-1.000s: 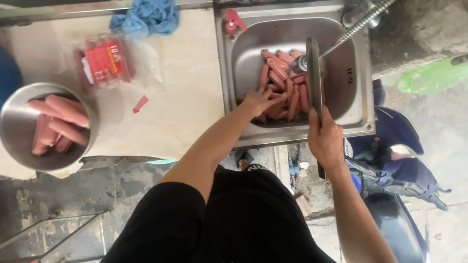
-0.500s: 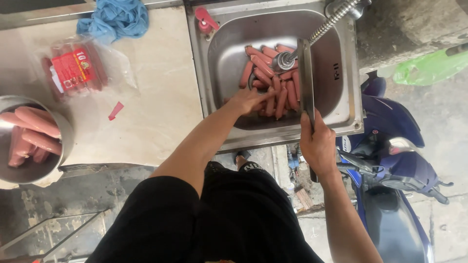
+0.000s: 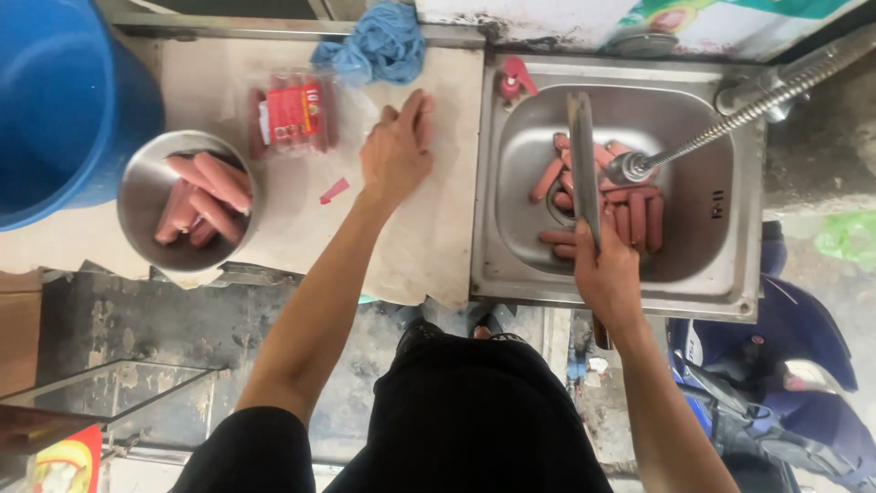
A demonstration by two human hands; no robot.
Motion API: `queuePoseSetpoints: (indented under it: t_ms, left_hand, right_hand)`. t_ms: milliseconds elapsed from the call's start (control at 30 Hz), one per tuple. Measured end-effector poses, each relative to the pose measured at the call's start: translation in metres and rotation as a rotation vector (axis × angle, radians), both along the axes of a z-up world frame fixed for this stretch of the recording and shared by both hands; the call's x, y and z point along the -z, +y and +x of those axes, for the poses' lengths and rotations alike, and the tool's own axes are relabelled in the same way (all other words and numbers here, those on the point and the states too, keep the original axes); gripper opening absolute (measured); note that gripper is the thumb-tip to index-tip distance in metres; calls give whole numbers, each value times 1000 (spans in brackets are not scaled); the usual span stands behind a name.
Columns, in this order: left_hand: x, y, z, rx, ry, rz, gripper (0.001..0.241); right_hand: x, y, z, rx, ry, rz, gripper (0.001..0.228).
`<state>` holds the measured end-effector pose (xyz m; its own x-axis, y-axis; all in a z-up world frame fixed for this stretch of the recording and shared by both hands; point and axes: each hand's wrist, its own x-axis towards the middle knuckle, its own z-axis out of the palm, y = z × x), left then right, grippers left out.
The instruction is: Unwrapping packs of sausages and using a knife to separate them into a bowl and sink for preparation.
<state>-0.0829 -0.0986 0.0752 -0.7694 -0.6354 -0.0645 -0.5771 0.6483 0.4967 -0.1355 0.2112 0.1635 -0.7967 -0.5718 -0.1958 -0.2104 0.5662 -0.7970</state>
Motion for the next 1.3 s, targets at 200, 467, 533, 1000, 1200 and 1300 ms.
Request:
queuePoseSetpoints:
  t_ms: [200, 467, 533, 1000, 1200, 1300]
  left_hand:
    - [45, -33, 43, -32, 106, -375, 74]
    - [91, 106, -30, 478, 295, -312, 51]
    - [127, 158, -63, 721, 242, -94, 52]
    - [204, 267, -141, 829, -284, -42, 62]
    - [246, 262, -166, 875, -309, -98, 31]
    - [244, 263, -163, 895, -281, -279, 32]
  right_hand:
    - [72, -32, 10, -18, 337, 119, 37]
    - [50, 2, -10, 59, 556, 47, 32]
    - [25, 24, -14, 120, 523, 58, 30]
    - [49, 173, -16, 521, 264, 176, 35]
    - [52, 172, -22, 503, 283, 179, 36]
    - [55, 172, -23, 480, 259, 163, 35]
